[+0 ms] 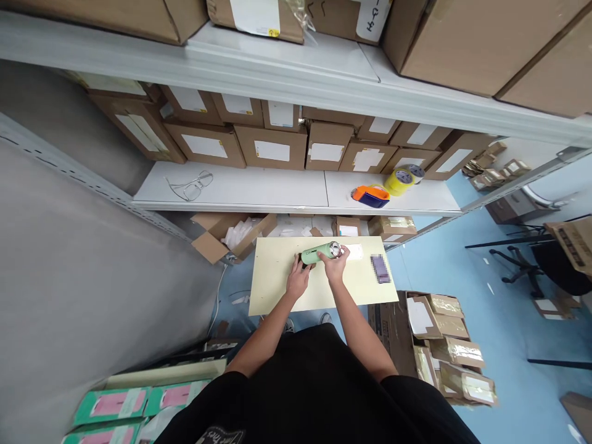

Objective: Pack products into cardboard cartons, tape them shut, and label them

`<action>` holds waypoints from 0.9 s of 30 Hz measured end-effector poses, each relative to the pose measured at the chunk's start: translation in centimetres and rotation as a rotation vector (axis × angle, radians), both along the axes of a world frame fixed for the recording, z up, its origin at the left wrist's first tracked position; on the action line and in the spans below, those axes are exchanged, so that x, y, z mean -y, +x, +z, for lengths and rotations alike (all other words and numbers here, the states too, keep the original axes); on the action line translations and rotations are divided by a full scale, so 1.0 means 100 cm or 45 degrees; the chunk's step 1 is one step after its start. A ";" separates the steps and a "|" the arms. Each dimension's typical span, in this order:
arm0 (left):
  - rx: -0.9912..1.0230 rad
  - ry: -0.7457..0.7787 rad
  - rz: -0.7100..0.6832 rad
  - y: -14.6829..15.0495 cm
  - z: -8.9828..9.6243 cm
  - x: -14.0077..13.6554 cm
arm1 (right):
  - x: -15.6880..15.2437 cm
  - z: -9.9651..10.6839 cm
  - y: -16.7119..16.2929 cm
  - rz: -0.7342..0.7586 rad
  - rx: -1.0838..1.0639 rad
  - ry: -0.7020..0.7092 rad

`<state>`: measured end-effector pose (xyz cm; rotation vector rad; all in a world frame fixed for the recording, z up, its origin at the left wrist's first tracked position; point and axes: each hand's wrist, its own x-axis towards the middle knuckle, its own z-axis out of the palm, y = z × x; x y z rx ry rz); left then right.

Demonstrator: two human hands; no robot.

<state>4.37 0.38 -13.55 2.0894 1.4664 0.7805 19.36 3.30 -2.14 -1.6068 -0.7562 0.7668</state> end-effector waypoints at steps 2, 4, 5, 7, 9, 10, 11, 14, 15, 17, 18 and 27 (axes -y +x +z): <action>0.074 -0.042 0.035 -0.002 -0.004 0.002 | 0.003 -0.007 0.004 0.008 0.055 -0.016; 0.135 -0.088 0.081 -0.004 -0.008 0.003 | 0.005 -0.012 0.007 0.030 0.096 -0.021; 0.165 -0.112 0.108 -0.004 -0.008 0.004 | 0.007 -0.013 0.009 0.045 0.118 -0.021; 0.219 -0.169 0.177 -0.006 -0.007 0.004 | 0.009 -0.017 0.010 0.099 0.180 -0.022; 0.262 -0.246 0.247 -0.007 -0.004 0.002 | 0.011 -0.021 0.009 0.166 0.270 -0.031; 0.276 -0.282 0.265 -0.008 -0.001 0.001 | 0.012 -0.024 0.009 0.195 0.315 -0.040; 0.285 -0.308 0.266 -0.009 0.001 -0.001 | 0.013 -0.028 0.008 0.218 0.353 -0.052; 0.258 -0.333 0.195 -0.010 0.007 -0.008 | 0.017 -0.040 0.007 0.254 0.439 -0.110; 0.232 -0.333 0.159 -0.010 0.008 -0.010 | 0.018 -0.045 0.007 0.274 0.462 -0.128; 0.174 -0.344 0.079 -0.009 0.010 -0.013 | 0.020 -0.053 0.005 0.348 0.496 -0.139; 0.151 -0.354 0.041 -0.009 0.010 -0.014 | 0.021 -0.057 0.005 0.391 0.506 -0.135; 0.192 -0.496 -0.012 -0.008 0.014 -0.016 | 0.029 -0.081 0.002 0.524 0.603 -0.164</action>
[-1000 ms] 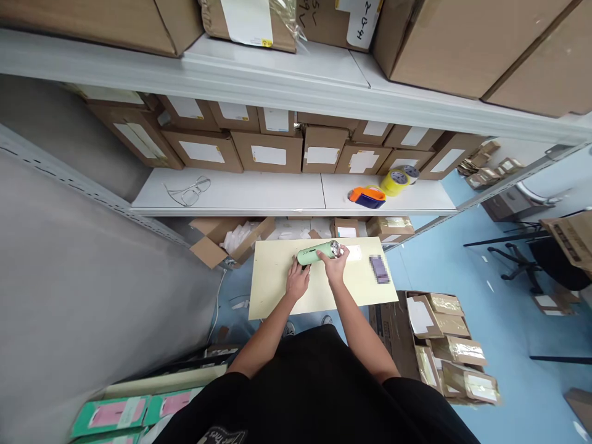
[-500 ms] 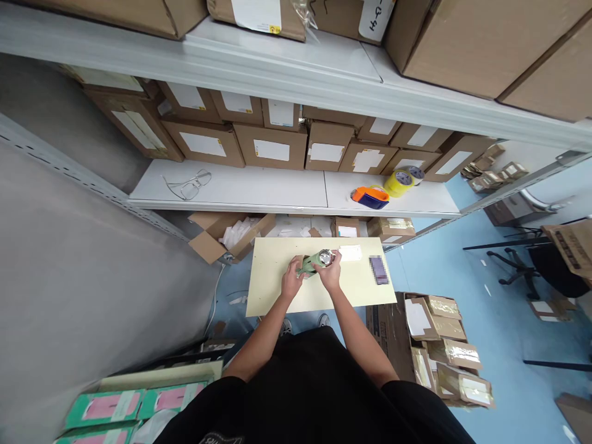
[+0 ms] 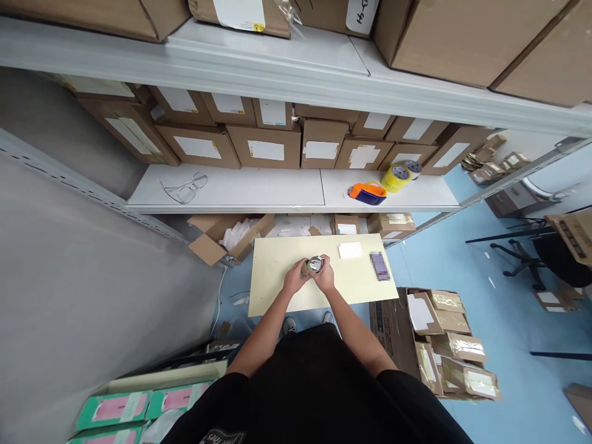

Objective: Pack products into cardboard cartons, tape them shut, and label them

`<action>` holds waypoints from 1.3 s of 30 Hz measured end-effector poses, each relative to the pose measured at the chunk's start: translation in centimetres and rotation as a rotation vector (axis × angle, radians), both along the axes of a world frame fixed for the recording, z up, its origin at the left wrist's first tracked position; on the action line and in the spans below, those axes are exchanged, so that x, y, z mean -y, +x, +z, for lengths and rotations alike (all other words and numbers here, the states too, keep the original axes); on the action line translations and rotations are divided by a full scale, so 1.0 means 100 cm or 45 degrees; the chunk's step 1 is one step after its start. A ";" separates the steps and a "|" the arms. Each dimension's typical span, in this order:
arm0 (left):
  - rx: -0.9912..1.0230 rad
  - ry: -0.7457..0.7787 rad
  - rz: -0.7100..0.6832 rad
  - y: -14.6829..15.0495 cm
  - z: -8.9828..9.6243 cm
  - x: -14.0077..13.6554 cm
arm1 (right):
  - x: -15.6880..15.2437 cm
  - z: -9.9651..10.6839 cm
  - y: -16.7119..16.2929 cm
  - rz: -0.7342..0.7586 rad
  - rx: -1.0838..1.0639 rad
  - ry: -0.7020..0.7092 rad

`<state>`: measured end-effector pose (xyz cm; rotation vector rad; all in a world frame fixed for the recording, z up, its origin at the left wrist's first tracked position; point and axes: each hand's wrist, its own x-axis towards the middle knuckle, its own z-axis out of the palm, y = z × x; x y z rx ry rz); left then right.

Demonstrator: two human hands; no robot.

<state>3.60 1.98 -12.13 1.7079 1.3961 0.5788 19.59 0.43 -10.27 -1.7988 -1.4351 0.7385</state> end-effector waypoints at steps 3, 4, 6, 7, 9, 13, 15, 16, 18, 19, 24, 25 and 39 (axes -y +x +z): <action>-0.026 -0.065 0.054 -0.002 0.000 -0.001 | 0.001 -0.005 0.003 -0.029 0.122 0.080; -0.026 -0.085 0.071 -0.003 0.000 -0.001 | 0.002 -0.006 0.004 -0.033 0.172 0.107; 0.001 -0.112 0.091 -0.006 -0.004 -0.002 | 0.002 -0.007 0.008 0.011 0.240 0.117; 0.031 -0.117 0.099 -0.007 -0.007 -0.002 | 0.003 -0.008 0.009 0.054 0.249 0.096; 0.115 -0.135 0.138 -0.011 -0.013 -0.002 | 0.005 -0.008 0.013 0.110 0.214 0.038; 0.313 -0.220 0.235 -0.018 -0.025 0.002 | 0.008 -0.010 0.014 -0.044 0.022 -0.026; 0.461 -0.255 0.290 -0.022 -0.030 0.005 | 0.009 -0.011 0.013 -0.103 -0.079 -0.060; 0.542 -0.268 0.329 -0.023 -0.031 0.007 | 0.009 -0.011 0.012 -0.094 -0.127 -0.086; 0.686 -0.286 0.414 -0.025 -0.033 0.011 | 0.008 -0.011 0.010 -0.057 -0.200 -0.156; 0.724 -0.288 0.442 -0.025 -0.034 0.012 | 0.008 -0.011 0.009 -0.053 -0.217 -0.199; 0.663 -0.219 0.502 -0.020 -0.034 0.008 | 0.010 -0.010 0.001 -0.144 -0.218 -0.308; 0.620 -0.210 0.510 -0.017 -0.034 0.007 | 0.011 -0.011 -0.002 -0.156 -0.221 -0.293; 0.361 -0.247 0.382 -0.006 -0.043 -0.008 | 0.025 -0.003 -0.017 0.144 0.152 -0.121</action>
